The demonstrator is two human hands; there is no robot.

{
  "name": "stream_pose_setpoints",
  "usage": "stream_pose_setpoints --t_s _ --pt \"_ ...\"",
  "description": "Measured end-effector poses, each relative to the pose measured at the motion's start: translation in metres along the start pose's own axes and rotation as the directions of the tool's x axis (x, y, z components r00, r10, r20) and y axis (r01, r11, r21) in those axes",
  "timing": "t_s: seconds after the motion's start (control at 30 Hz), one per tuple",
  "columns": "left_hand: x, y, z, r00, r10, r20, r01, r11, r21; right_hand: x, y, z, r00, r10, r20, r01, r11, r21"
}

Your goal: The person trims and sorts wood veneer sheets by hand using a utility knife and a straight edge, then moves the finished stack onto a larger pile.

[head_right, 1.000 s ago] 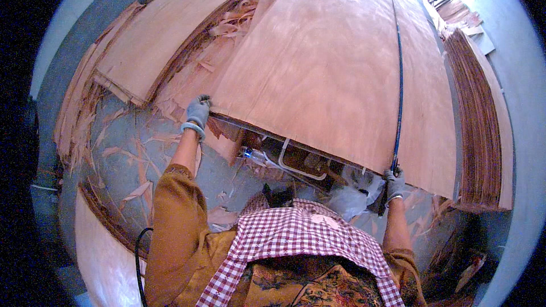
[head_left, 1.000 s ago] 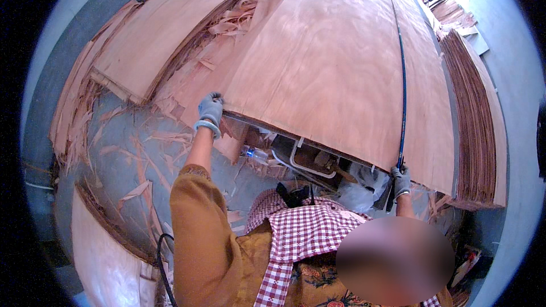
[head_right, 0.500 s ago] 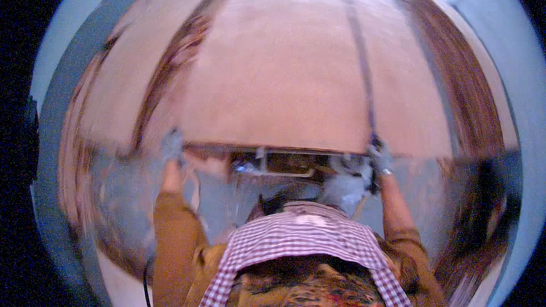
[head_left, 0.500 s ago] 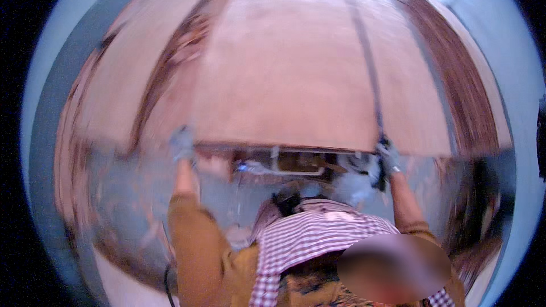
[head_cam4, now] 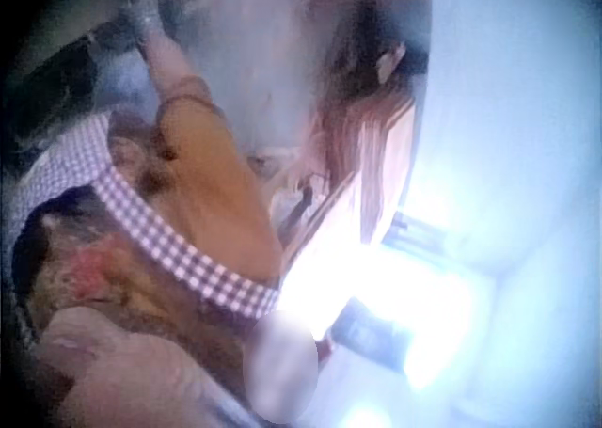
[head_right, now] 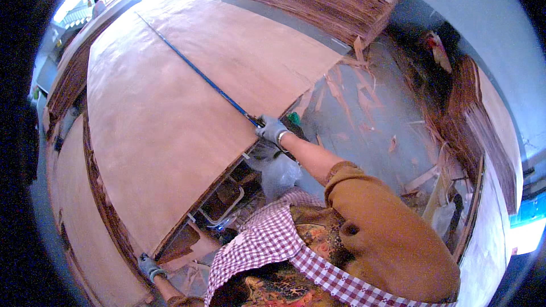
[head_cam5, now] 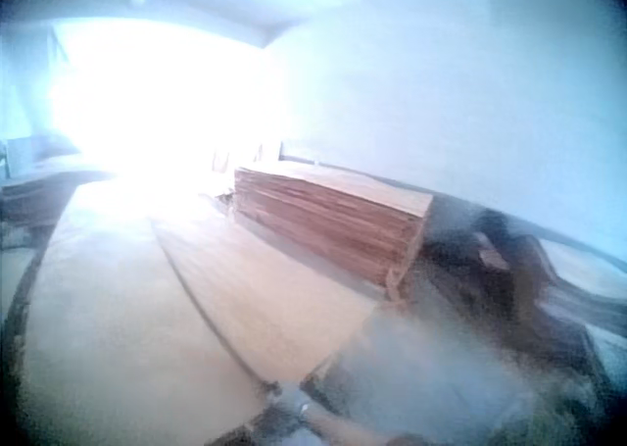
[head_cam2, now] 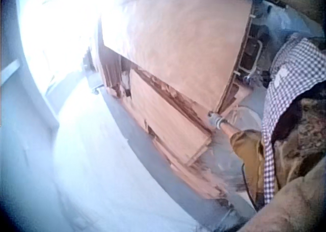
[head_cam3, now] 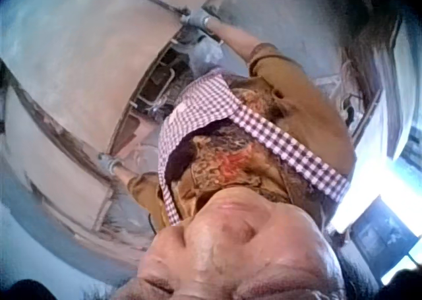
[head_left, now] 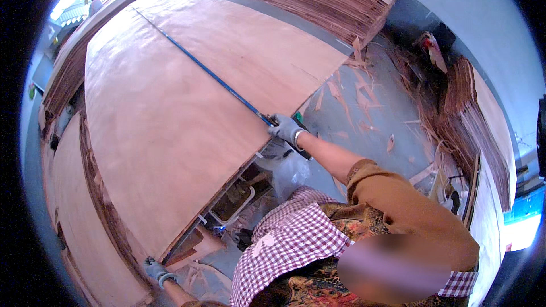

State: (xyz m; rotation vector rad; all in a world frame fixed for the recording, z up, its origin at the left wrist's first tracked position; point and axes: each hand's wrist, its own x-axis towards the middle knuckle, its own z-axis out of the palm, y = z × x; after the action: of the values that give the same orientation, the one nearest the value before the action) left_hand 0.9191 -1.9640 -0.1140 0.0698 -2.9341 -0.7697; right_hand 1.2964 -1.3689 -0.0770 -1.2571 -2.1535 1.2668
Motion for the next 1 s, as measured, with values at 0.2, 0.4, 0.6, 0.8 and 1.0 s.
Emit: stream_pose_setpoints --t_s 0.2,0.4,0.6,0.8,1.0 --pt "-0.006 0.013 -0.006 0.998 0.007 -0.057 -0.003 0.998 0.066 -0.004 -0.019 -0.004 1.000 0.023 -0.012 -0.025 0.981 -0.195" --pt "-0.001 0.025 -0.001 0.997 0.076 -0.026 -0.073 0.989 0.126 0.024 -0.035 -0.014 0.995 0.071 0.066 -0.059 0.984 -0.166" --pt "-0.006 0.016 -0.005 0.999 0.041 -0.013 -0.040 0.995 0.097 0.011 -0.035 -0.009 0.998 0.047 0.029 -0.040 0.978 -0.203" --pt "0.000 -0.006 -0.030 0.993 -0.052 0.108 0.079 0.960 -0.267 0.027 -0.017 0.012 0.985 -0.158 0.064 0.165 0.978 -0.130" --pt "-0.027 0.042 -0.016 0.969 -0.052 0.243 0.166 0.862 -0.478 0.032 0.008 -0.005 0.993 -0.110 0.040 0.116 0.974 -0.195"
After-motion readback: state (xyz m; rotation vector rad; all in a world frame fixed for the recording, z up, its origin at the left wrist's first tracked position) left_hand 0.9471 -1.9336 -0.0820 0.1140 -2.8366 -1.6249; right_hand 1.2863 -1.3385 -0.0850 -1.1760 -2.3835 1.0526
